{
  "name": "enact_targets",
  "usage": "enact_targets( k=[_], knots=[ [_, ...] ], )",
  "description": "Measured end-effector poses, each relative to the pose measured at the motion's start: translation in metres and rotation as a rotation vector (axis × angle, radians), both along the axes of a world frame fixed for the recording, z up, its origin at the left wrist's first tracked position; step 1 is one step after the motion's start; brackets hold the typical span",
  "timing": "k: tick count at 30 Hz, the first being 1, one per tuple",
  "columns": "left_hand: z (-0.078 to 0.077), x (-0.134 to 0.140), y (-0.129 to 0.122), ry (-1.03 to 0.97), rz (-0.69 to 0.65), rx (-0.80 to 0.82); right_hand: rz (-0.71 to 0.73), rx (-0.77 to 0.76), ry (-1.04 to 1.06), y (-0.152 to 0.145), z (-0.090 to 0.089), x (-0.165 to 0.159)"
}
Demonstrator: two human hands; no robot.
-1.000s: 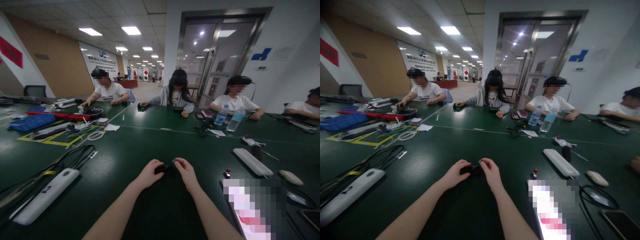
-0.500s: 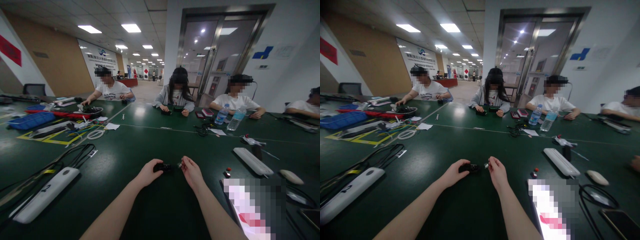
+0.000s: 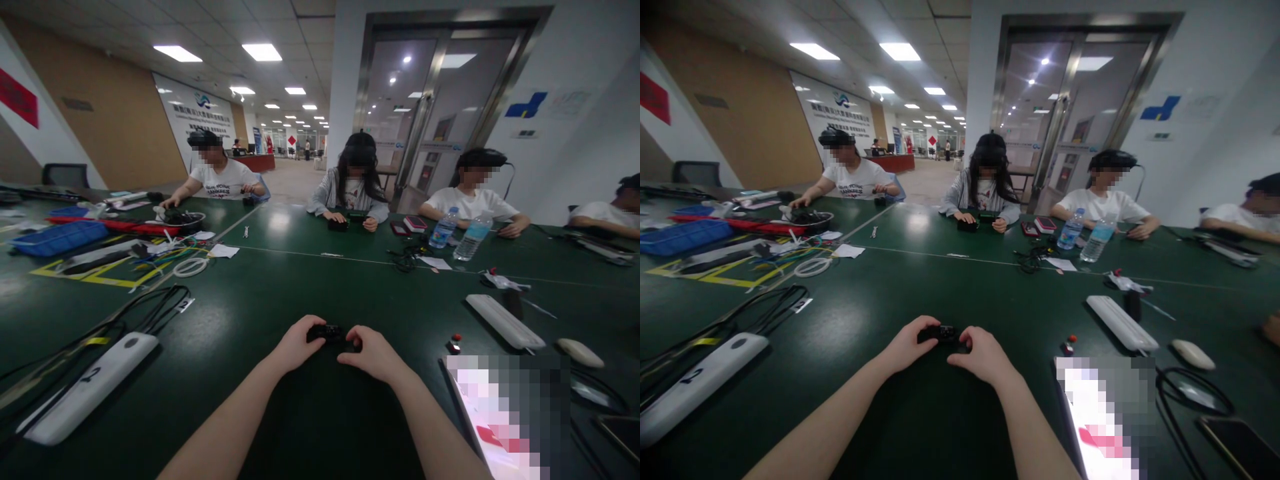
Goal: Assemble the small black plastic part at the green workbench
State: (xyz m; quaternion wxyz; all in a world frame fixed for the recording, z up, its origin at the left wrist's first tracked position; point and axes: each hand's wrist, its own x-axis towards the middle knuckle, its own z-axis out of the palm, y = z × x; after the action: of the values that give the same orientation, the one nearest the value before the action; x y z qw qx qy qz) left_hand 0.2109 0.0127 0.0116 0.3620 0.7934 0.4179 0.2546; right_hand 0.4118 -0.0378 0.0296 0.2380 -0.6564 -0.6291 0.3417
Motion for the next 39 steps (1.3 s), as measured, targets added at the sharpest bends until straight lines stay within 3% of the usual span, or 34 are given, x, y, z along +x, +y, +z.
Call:
enact_targets(
  k=[2, 5, 12, 15, 18, 24, 33, 39],
  knots=[
    [0.000, 0.000, 0.000, 0.004, 0.003, 0.008, 0.027, -0.042, -0.075, -0.001, 0.003, -0.001],
    [0.003, 0.001, -0.002, 0.018, -0.002, 0.014, 0.063, -0.087, 0.033, 0.001, 0.002, 0.000],
    [0.007, -0.001, -0.004, 0.016, -0.012, -0.004, -0.199, -0.196, 0.968, 0.007, -0.009, 0.009],
    [0.006, -0.001, -0.003, 0.012, -0.014, -0.007, -0.295, -0.205, 1.145, 0.008, -0.012, 0.011],
    [0.006, 0.000, -0.002, 0.007, -0.023, 0.001, -0.368, -0.209, 1.201, 0.010, -0.013, 0.013],
    [0.004, 0.000, -0.002, 0.002, -0.027, 0.013, -0.369, -0.289, 1.182, 0.011, -0.013, 0.013],
    [-0.001, -0.002, -0.001, -0.004, 0.019, -0.034, -0.388, -0.087, 1.246, 0.012, -0.021, 0.012],
    [-0.004, -0.003, 0.000, 0.011, 0.018, -0.059, -0.398, -0.039, 1.264, 0.013, -0.023, 0.013]
  ],
)
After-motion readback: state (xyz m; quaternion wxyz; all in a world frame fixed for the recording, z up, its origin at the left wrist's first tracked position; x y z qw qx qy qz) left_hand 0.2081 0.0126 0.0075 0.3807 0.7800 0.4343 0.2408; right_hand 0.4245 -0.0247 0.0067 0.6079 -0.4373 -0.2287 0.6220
